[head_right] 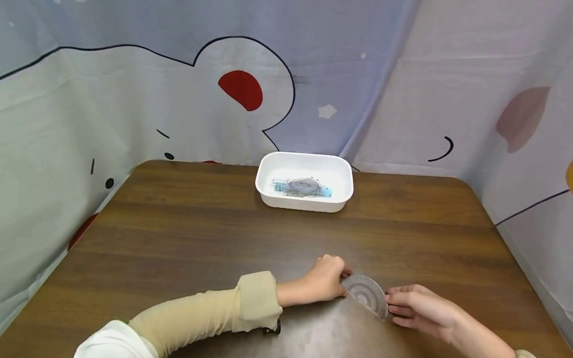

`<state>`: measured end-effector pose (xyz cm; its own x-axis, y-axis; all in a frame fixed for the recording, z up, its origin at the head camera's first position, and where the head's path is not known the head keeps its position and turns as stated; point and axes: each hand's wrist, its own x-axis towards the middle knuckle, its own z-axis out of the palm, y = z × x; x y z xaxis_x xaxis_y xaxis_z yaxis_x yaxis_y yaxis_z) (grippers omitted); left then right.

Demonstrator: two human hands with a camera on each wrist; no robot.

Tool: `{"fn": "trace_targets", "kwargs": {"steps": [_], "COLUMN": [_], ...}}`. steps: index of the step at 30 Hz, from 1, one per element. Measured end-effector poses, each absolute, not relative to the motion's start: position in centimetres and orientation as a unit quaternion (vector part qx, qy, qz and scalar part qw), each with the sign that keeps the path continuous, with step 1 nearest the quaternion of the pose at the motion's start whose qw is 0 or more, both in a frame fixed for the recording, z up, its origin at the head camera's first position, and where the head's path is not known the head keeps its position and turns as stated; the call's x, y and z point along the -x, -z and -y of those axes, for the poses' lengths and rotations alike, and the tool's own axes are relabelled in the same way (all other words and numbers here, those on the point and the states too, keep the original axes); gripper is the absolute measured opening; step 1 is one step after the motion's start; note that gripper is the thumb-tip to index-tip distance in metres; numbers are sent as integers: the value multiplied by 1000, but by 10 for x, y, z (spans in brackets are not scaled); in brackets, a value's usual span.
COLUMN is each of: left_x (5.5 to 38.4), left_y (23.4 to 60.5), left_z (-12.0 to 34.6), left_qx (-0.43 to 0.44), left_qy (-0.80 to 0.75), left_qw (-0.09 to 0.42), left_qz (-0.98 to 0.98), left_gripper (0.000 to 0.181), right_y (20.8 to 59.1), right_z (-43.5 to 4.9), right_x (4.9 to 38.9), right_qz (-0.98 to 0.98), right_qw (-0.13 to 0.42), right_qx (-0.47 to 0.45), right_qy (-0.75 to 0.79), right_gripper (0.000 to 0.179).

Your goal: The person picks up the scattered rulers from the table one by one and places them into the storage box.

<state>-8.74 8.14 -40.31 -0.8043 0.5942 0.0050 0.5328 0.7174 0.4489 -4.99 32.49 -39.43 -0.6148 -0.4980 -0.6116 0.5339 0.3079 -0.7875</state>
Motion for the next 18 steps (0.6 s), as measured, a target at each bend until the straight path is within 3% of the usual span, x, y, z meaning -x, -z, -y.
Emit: {"fn": "trace_targets", "kwargs": {"steps": [6, 9, 12, 14, 15, 18], "left_x": [83, 81, 82, 83, 82, 81], "left_y": [393, 394, 396, 397, 397, 396], "left_z": [-77, -76, -75, -75, -75, -75], "left_qx": [-227, -201, -202, -204, -206, -216], "left_qy": [-322, -360, -346, -334, -330, -325], "left_qw": [186, 222, 211, 205, 204, 205], "left_qz": [-900, -884, -892, -897, -898, -898], "left_gripper": [32, 33, 35, 36, 37, 39], "right_y": [391, 394, 406, 414, 417, 417], "right_z": [-311, -289, -265, -254, -251, -247], "right_x": [44, 36, 24, 18, 16, 17], "right_qz": [-677, -803, -932, -965, -970, -977], "right_qw": [432, 321, 147, 64, 45, 52], "right_qx": [-9, 43, 93, 110, 119, 115], "right_qy": [596, 501, 318, 229, 205, 174], "right_gripper": [73, 80, 90, 93, 92, 81]}}
